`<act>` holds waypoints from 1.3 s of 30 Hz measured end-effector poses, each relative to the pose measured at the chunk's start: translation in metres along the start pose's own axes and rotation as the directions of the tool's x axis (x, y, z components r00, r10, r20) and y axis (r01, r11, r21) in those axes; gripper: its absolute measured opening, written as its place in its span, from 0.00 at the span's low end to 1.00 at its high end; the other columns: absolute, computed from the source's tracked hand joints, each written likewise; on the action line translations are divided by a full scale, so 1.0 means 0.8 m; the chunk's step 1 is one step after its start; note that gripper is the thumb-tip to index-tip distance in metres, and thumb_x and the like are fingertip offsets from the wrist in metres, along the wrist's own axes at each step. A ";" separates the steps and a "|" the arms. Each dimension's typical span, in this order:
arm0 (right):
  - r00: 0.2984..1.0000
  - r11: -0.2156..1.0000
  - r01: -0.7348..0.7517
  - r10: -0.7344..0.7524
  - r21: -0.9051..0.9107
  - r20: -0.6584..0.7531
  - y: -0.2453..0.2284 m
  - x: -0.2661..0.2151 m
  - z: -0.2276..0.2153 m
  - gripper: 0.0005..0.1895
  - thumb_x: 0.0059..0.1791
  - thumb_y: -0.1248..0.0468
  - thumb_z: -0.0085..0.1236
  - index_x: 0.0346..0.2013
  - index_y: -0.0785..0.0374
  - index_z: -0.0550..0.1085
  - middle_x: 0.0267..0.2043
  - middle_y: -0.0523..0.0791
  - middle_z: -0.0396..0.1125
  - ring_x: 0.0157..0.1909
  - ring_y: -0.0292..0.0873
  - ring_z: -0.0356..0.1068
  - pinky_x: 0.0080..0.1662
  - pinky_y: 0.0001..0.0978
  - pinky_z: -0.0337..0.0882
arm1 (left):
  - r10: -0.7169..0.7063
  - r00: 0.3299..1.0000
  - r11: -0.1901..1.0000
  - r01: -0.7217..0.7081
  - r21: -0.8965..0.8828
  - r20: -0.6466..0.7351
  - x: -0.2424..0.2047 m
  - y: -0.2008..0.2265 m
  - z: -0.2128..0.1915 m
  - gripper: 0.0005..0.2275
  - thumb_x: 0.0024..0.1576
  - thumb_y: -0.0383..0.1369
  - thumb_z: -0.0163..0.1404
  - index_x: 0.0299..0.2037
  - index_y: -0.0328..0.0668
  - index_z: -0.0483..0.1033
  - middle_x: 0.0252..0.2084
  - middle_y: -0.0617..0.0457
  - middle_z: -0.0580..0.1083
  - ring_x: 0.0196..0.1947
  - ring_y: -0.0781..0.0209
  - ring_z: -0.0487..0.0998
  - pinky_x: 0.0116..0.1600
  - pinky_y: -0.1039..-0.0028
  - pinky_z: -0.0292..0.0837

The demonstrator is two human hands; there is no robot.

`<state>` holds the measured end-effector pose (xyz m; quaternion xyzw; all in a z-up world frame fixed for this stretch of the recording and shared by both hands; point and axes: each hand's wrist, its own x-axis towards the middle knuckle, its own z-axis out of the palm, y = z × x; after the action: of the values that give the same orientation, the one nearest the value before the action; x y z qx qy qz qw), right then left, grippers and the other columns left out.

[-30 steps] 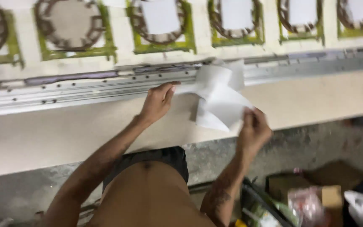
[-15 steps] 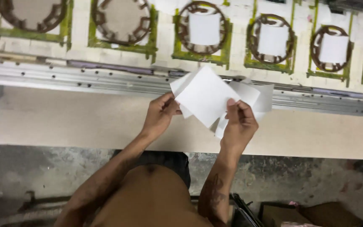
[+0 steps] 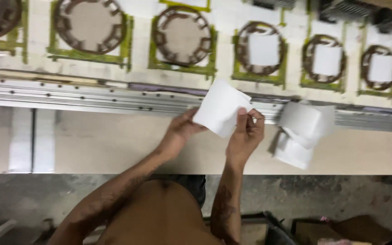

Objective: Placing individual sheets of white backing paper into embroidery frames on a large industrial machine.

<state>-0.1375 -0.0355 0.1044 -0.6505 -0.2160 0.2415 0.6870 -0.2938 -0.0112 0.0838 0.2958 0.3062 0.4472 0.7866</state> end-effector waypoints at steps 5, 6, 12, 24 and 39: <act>0.972 0.927 0.231 -0.211 -0.295 0.099 0.019 -0.043 0.037 0.11 0.54 0.71 0.63 0.49 0.70 0.73 0.30 0.47 0.72 0.36 0.33 0.67 0.44 0.30 0.73 | 0.031 0.996 0.857 0.018 0.516 -0.087 0.016 0.076 -0.083 0.15 0.60 0.35 0.60 0.53 0.34 0.79 0.44 0.39 0.80 0.46 0.46 0.83 0.47 0.58 0.81; 0.972 0.925 0.234 -0.214 -0.301 0.099 0.027 -0.044 0.045 0.11 0.54 0.71 0.63 0.49 0.70 0.73 0.30 0.47 0.72 0.36 0.33 0.67 0.44 0.30 0.73 | 0.029 0.996 0.860 0.018 0.511 -0.084 0.024 0.087 -0.090 0.15 0.60 0.35 0.60 0.53 0.34 0.79 0.44 0.39 0.80 0.46 0.46 0.83 0.47 0.58 0.81; 0.985 0.878 0.164 -0.120 -0.450 0.126 0.021 -0.048 0.097 0.06 0.54 0.65 0.64 0.43 0.65 0.80 0.28 0.48 0.75 0.29 0.34 0.67 0.36 0.31 0.72 | 0.157 0.987 0.756 -0.133 0.641 0.020 0.060 0.129 -0.128 0.03 0.60 0.26 0.58 0.40 0.39 0.84 0.27 0.46 0.81 0.25 0.68 0.76 0.26 0.75 0.70; 0.864 0.762 0.427 -0.187 -0.486 0.467 0.146 0.182 0.245 0.14 0.48 0.55 0.75 0.34 0.63 0.83 0.26 0.47 0.74 0.31 0.41 0.74 0.37 0.33 0.72 | 0.160 0.987 0.762 -0.103 0.640 -0.032 0.131 0.185 -0.209 0.16 0.65 0.30 0.54 0.60 0.31 0.72 0.55 0.27 0.74 0.54 0.27 0.75 0.52 0.45 0.78; 0.906 0.627 0.423 -0.292 -0.654 0.306 0.123 0.220 0.158 0.25 0.49 0.49 0.64 0.58 0.52 0.73 0.50 0.44 0.69 0.39 0.44 0.73 0.44 0.37 0.76 | -0.034 0.943 0.674 0.266 0.689 -0.332 0.034 0.132 -0.231 0.13 0.62 0.31 0.55 0.57 0.47 0.74 0.56 0.56 0.77 0.52 0.65 0.79 0.57 0.76 0.71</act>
<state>-0.0809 0.1757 0.0105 -0.7835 -0.4748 0.0529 0.3973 -0.4754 0.0928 0.0383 0.4864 0.5937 0.2612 0.5855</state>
